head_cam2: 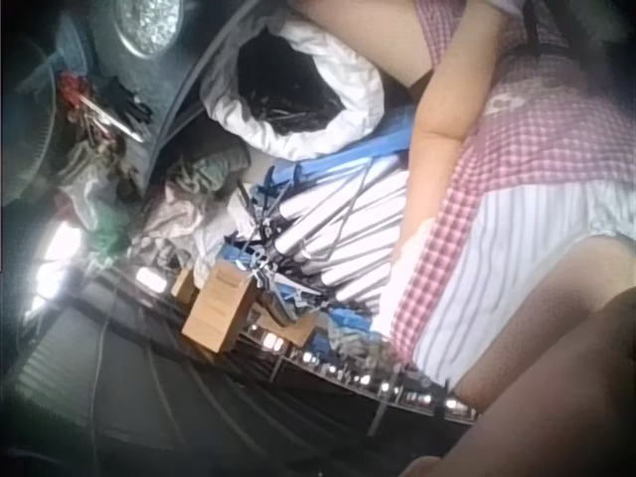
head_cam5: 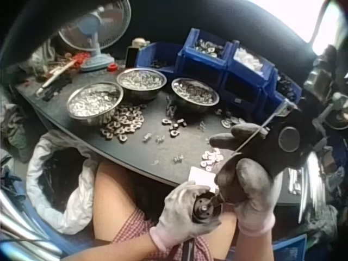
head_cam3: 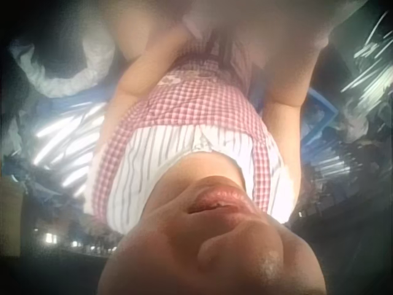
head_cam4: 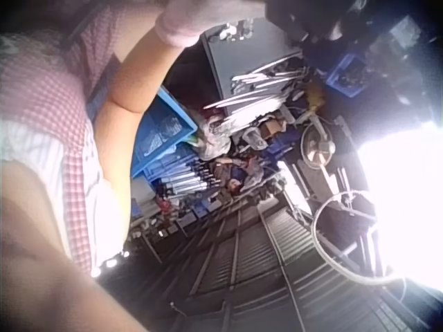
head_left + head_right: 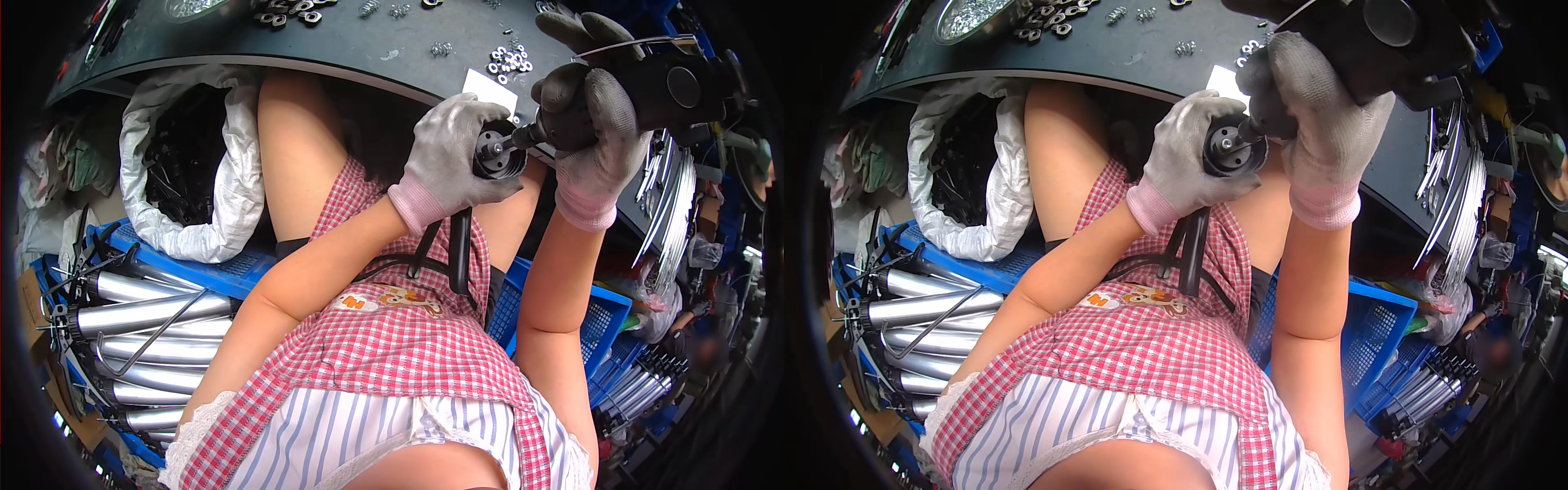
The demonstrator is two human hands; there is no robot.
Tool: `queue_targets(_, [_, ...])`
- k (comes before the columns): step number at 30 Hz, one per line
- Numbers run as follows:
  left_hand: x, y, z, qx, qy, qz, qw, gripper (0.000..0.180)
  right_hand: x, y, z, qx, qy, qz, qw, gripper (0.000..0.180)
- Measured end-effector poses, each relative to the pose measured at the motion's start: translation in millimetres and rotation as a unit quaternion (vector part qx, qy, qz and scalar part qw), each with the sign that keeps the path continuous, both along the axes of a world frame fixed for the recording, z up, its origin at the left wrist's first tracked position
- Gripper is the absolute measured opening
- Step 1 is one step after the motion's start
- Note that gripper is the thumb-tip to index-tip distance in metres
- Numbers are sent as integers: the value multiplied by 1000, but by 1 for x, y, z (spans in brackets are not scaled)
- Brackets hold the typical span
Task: Assembling a mechanical device, specifically a caulking gun frame, using various components and a pneumatic screwdriver.
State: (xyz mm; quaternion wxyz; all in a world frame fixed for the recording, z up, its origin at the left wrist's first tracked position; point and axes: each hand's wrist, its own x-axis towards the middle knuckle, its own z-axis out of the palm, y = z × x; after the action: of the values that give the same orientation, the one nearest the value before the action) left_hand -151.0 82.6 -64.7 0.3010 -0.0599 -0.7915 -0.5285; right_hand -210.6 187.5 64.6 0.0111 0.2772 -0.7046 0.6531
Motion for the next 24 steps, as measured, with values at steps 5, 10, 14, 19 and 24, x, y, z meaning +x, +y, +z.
queue_targets(5, [2, -2, 4, -20, -3, 5, 1000, 71, -5, 5, -10, -166, -20, 120, 979, 30])
queue_targets(10, [-2, -4, 3, -12, -16, -10, 1000, 72, -5, 1, -13, -181, -5, 83, 980, 29])
queue_targets(14, [-1, -7, 12, -5, -21, -35, 999, 71, -1, 1, -9, -162, 13, 72, 984, 28])
queue_targets(19, [0, -7, 14, -25, -55, -23, 998, 68, 11, -9, 4, -167, -33, 33, 985, 14])
queue_targets(24, [6, -7, 14, -19, -107, -55, 993, 73, 17, -15, 1, -181, 19, -20, 983, 26])
